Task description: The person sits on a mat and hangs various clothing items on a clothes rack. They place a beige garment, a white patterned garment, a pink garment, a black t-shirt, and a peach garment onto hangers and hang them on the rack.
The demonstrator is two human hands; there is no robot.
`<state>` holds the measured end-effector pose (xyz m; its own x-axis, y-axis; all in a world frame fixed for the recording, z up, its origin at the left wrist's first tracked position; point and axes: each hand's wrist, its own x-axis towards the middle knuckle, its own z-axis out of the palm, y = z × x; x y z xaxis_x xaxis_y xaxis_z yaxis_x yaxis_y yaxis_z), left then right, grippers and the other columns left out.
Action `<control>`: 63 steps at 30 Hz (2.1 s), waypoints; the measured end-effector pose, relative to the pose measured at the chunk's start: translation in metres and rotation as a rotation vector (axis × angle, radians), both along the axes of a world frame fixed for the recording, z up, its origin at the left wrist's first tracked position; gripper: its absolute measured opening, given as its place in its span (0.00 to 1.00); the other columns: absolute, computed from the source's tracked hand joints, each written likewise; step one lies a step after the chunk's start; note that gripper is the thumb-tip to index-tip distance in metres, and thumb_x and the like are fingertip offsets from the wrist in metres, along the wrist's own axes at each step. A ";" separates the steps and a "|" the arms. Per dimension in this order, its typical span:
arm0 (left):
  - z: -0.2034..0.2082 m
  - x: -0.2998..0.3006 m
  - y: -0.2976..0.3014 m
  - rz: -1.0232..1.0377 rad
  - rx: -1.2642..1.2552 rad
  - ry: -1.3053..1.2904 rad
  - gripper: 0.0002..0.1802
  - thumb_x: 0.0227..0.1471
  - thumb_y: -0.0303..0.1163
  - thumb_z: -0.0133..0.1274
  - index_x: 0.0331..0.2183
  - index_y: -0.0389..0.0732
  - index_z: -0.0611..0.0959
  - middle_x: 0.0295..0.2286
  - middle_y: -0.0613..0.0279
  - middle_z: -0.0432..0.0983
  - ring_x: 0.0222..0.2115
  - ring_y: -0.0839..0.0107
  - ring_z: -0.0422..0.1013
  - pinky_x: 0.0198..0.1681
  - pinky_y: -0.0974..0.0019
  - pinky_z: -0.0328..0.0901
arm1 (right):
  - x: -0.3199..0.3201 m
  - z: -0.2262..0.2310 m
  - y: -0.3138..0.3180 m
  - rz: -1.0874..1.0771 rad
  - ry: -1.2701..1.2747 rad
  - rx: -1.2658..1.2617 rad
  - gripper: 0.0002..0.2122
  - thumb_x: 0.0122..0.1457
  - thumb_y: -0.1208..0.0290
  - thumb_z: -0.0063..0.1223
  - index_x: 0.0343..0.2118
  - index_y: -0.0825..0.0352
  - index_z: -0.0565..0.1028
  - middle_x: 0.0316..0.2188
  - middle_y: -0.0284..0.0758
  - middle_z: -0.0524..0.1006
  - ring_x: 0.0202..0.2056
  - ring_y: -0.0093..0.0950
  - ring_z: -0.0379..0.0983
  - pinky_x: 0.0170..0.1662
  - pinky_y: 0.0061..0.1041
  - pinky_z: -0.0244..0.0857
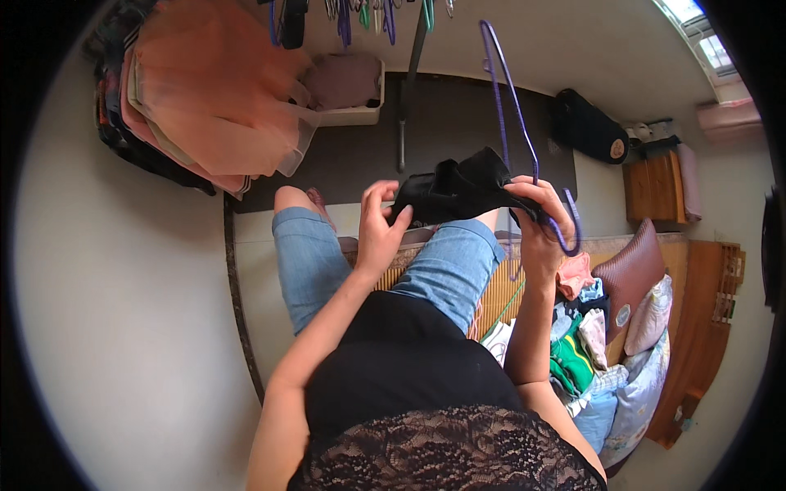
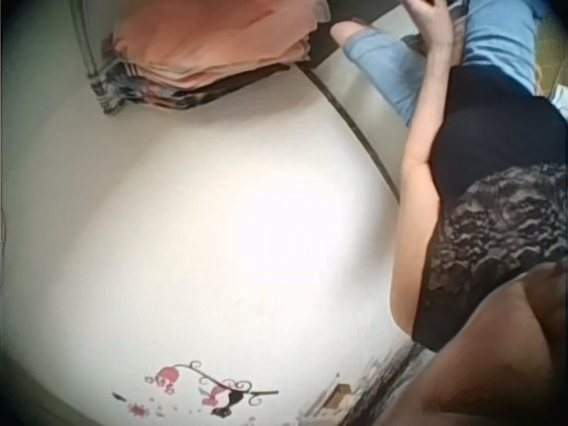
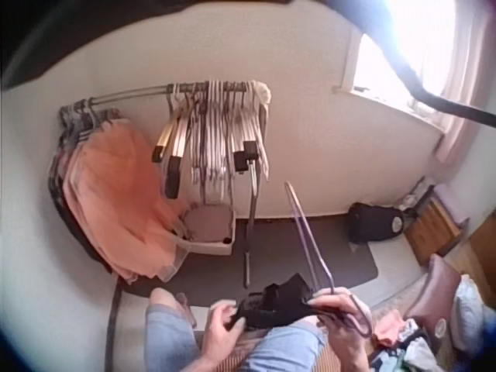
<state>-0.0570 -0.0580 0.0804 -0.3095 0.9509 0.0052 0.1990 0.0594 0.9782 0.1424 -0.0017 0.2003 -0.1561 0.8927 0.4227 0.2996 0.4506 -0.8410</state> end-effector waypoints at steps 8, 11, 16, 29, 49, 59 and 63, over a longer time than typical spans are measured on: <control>-0.020 0.021 0.031 -0.505 -0.063 -0.157 0.27 0.55 0.38 0.54 0.54 0.39 0.69 0.46 0.55 0.73 0.47 0.67 0.69 0.51 0.66 0.61 | 0.005 0.003 -0.007 0.007 0.114 -0.052 0.16 0.46 0.94 0.51 0.35 0.69 0.78 0.38 0.39 0.78 0.43 0.28 0.74 0.48 0.21 0.68; -0.021 0.021 0.024 -0.571 -0.137 -0.108 0.16 0.55 0.32 0.55 0.45 0.38 0.79 0.38 0.61 0.77 0.38 0.73 0.72 0.42 0.71 0.66 | 0.015 -0.001 -0.005 -0.043 0.139 0.008 0.17 0.46 0.94 0.50 0.38 0.70 0.78 0.40 0.39 0.78 0.44 0.29 0.74 0.49 0.22 0.67; 0.003 -0.004 0.052 -0.479 0.092 0.016 0.10 0.51 0.33 0.57 0.35 0.39 0.83 0.34 0.62 0.77 0.37 0.68 0.74 0.42 0.67 0.67 | 0.048 0.001 -0.005 -0.165 0.140 0.006 0.19 0.48 0.93 0.47 0.43 0.71 0.76 0.42 0.38 0.78 0.45 0.28 0.74 0.52 0.21 0.65; 0.004 0.042 0.093 -0.407 0.147 0.006 0.10 0.45 0.20 0.58 0.34 0.39 0.82 0.32 0.60 0.78 0.34 0.69 0.75 0.40 0.70 0.68 | 0.095 0.018 -0.011 -0.183 0.054 0.022 0.19 0.47 0.93 0.50 0.43 0.70 0.77 0.40 0.37 0.79 0.42 0.27 0.75 0.50 0.21 0.66; 0.146 -0.012 0.073 -0.839 -0.002 0.179 0.08 0.45 0.25 0.54 0.32 0.37 0.82 0.28 0.61 0.77 0.31 0.73 0.74 0.39 0.72 0.66 | 0.160 0.082 -0.070 -0.318 -0.357 -0.383 0.08 0.48 0.81 0.61 0.32 0.69 0.76 0.25 0.31 0.76 0.29 0.20 0.72 0.34 0.15 0.65; -0.096 0.044 0.048 -0.319 -0.236 0.417 0.11 0.43 0.27 0.54 0.33 0.45 0.86 0.35 0.60 0.72 0.38 0.61 0.71 0.43 0.60 0.67 | 0.155 -0.031 -0.068 -0.482 -0.340 -0.384 0.08 0.63 0.77 0.47 0.44 0.69 0.73 0.33 0.34 0.78 0.34 0.21 0.76 0.34 0.19 0.71; -0.095 0.044 0.051 -0.210 -0.183 0.393 0.10 0.45 0.27 0.54 0.33 0.44 0.85 0.32 0.59 0.73 0.33 0.60 0.73 0.39 0.59 0.68 | 0.152 -0.022 -0.060 -0.202 -0.189 -0.482 0.07 0.63 0.76 0.47 0.41 0.72 0.72 0.31 0.33 0.78 0.31 0.18 0.74 0.34 0.15 0.66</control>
